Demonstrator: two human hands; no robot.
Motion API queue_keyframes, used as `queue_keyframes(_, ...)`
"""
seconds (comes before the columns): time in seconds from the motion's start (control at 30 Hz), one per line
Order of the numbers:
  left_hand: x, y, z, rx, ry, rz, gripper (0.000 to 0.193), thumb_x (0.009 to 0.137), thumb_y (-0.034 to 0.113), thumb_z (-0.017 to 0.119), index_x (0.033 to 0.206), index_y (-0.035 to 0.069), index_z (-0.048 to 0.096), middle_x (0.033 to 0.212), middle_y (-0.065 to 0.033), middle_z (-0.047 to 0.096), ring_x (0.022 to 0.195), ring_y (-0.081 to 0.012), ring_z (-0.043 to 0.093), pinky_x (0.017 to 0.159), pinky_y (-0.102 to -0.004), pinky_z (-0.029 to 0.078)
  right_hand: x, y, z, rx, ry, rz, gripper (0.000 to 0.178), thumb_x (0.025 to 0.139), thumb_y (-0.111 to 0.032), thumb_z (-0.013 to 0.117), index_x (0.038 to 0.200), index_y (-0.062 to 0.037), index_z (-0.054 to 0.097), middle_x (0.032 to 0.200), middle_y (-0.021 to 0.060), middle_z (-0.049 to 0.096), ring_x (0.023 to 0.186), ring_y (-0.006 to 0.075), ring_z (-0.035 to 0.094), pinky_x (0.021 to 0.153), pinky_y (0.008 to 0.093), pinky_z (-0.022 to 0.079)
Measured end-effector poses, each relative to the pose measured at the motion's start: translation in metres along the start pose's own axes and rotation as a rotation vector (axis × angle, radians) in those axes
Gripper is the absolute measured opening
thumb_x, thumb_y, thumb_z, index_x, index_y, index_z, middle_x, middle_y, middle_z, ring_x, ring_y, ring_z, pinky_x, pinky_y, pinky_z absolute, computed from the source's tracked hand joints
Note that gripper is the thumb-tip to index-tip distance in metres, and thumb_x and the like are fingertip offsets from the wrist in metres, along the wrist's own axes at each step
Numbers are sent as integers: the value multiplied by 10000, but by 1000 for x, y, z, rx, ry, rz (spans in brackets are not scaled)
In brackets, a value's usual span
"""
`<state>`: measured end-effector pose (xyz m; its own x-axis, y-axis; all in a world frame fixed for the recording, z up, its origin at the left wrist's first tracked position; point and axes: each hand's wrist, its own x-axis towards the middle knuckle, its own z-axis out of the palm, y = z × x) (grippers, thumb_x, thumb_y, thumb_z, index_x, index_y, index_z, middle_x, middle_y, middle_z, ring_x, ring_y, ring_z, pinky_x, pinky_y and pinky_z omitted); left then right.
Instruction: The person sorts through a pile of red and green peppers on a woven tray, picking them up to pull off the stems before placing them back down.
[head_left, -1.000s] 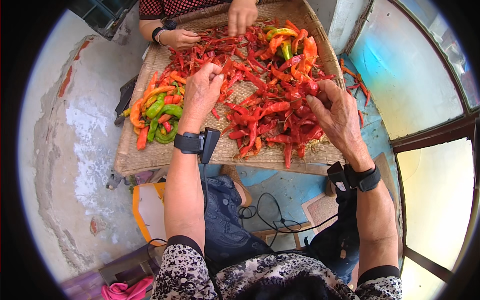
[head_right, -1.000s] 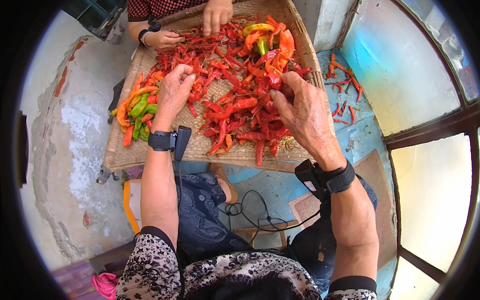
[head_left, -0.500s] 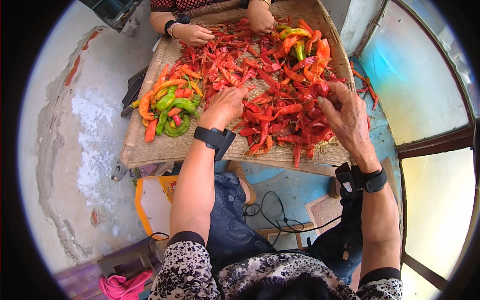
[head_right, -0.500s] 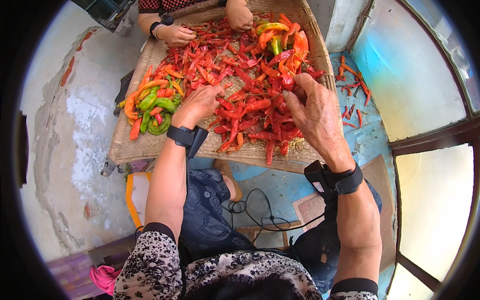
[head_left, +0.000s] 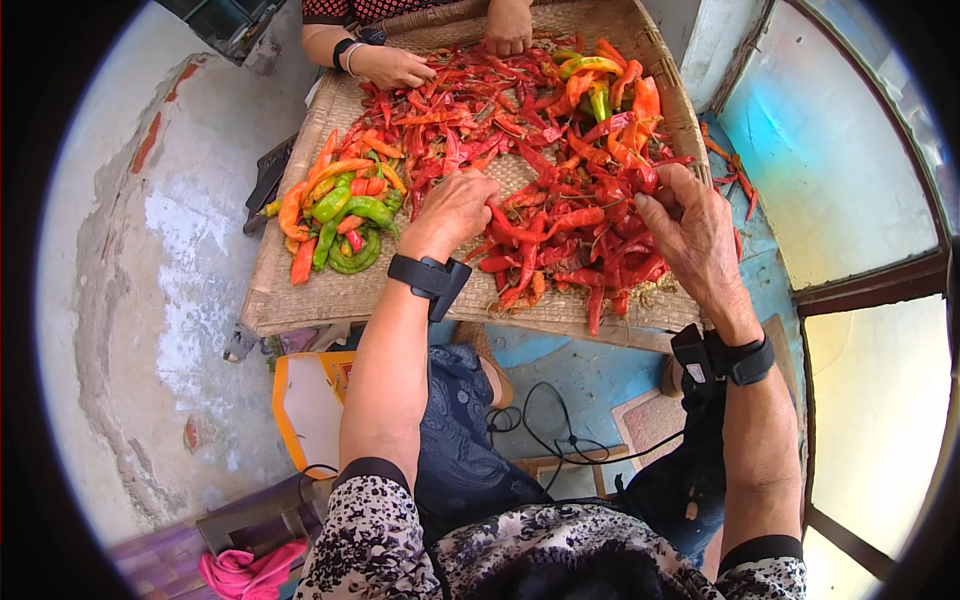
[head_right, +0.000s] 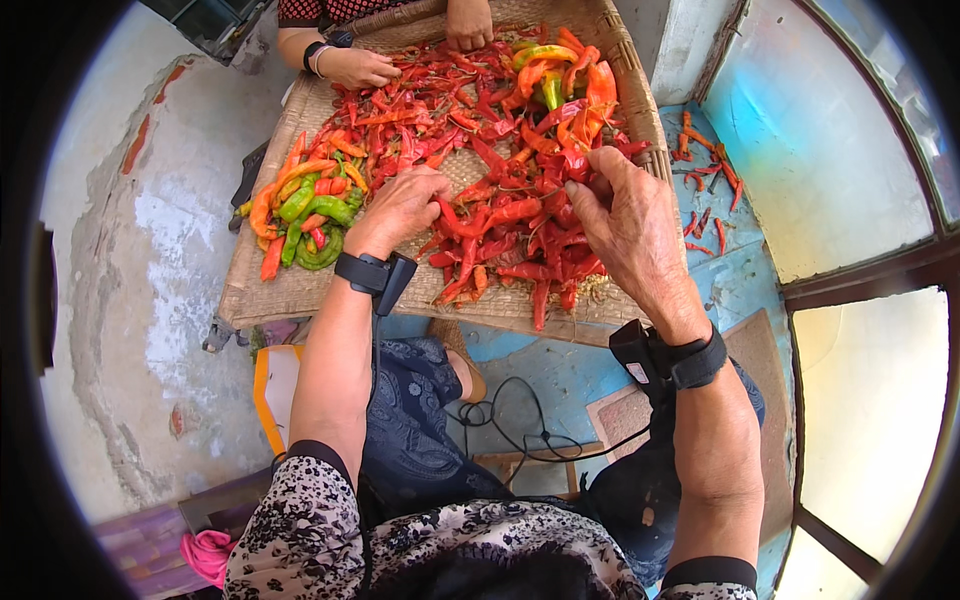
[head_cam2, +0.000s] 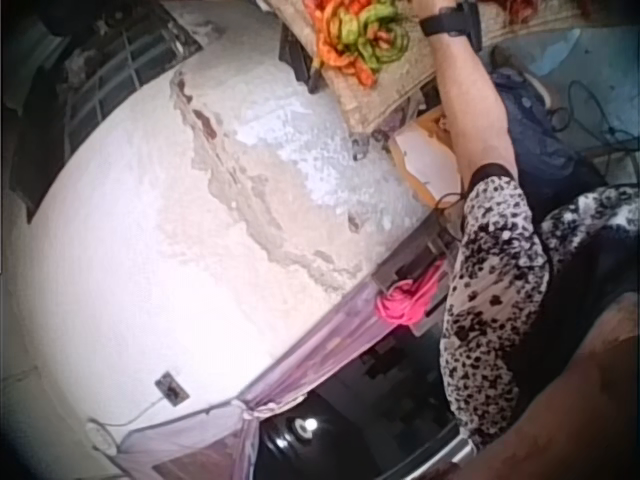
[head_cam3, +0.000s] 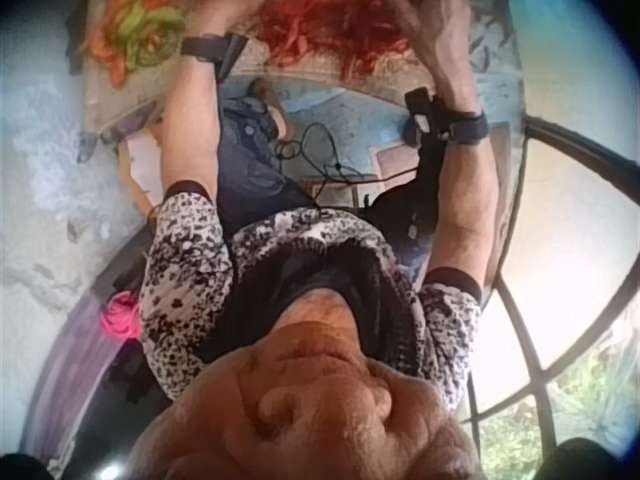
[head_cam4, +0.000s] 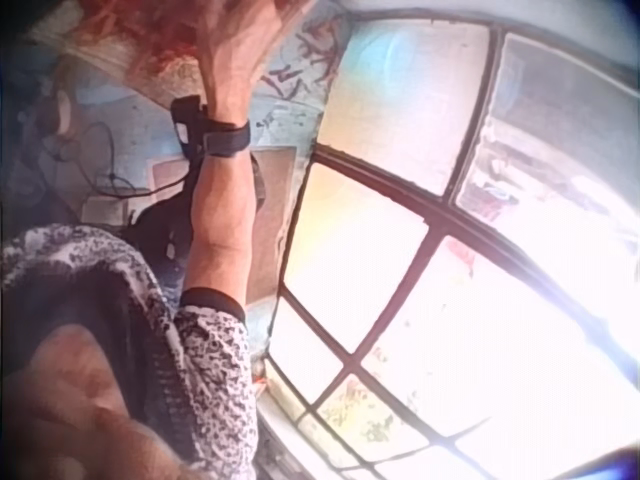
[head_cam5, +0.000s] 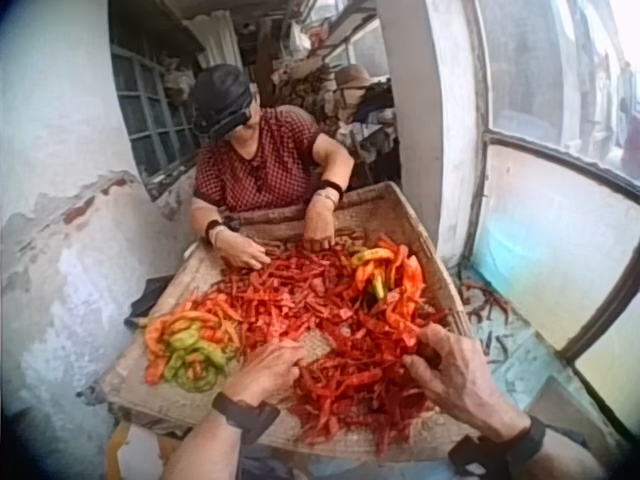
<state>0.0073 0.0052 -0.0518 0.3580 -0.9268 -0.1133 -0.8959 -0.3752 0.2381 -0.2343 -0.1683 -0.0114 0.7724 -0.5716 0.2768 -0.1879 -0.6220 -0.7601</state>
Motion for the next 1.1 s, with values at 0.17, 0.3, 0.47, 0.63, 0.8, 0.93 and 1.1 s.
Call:
queue_keyframes(0.17, -7, 13, -22, -230, 422, -37, 108, 834, 115, 574, 887, 54, 646, 818, -163, 651, 794, -320, 636, 711, -426, 482, -1, -5, -1, -22, 26, -39, 182, 850, -96, 658, 967, 24, 589, 707, 155, 640, 641, 287, 641, 608, 369, 492)
queue_keyframes(0.3, -10, 25, -36, -376, 509, -223, 151, 868, 113, 567, 976, 41, 643, 804, -152, 666, 737, -295, 659, 684, -399, 503, -2, -4, -2, -34, 19, -26, 190, 848, -98, 657, 980, 23, 592, 707, 155, 640, 646, 291, 643, 616, 373, 495)
queue_keyframes(0.47, -3, -5, -25, -62, 847, -332, 367, 859, 111, 630, 1211, 36, 558, 1043, -182, 631, 937, -306, 623, 800, -394, 504, -2, -9, 0, -43, 11, -19, 192, 847, -101, 658, 978, 23, 593, 708, 158, 640, 647, 296, 643, 616, 380, 493)
queue_keyframes(0.63, 19, 24, -2, -142, 410, -57, 381, 895, 44, 532, 1267, 122, 555, 1075, -176, 626, 945, -330, 624, 847, -429, 514, 0, -3, 1, -55, 21, -36, 195, 849, -103, 658, 980, 26, 592, 710, 163, 641, 646, 304, 641, 614, 388, 491)
queue_keyframes(0.8, 43, 35, 16, -58, 256, 15, 456, 865, -10, 500, 1301, 121, 504, 1064, -207, 618, 986, -402, 588, 841, -466, 493, -2, -10, 1, -27, -8, -14, 203, 847, -100, 661, 987, 28, 588, 691, 173, 628, 645, 311, 635, 614, 396, 486)
queue_keyframes(0.93, 57, 30, 16, -52, 137, -72, 515, 849, -29, 470, 1337, 132, 486, 1102, -192, 617, 1028, -386, 585, 857, -463, 483, -5, -6, -2, -72, 17, -46, 185, 834, -73, 666, 966, 31, 587, 680, 179, 619, 638, 335, 626, 601, 395, 483)
queue_keyframes(1.1, 70, 26, 13, -118, 104, -320, 526, 917, 29, 454, 1432, 81, 363, 1314, -196, 514, 1229, -344, 500, 1027, -430, 421, -6, -3, -5, 19, 27, -51, 157, 829, -71, 666, 906, 25, 569, 672, 186, 606, 633, 353, 618, 592, 405, 479)
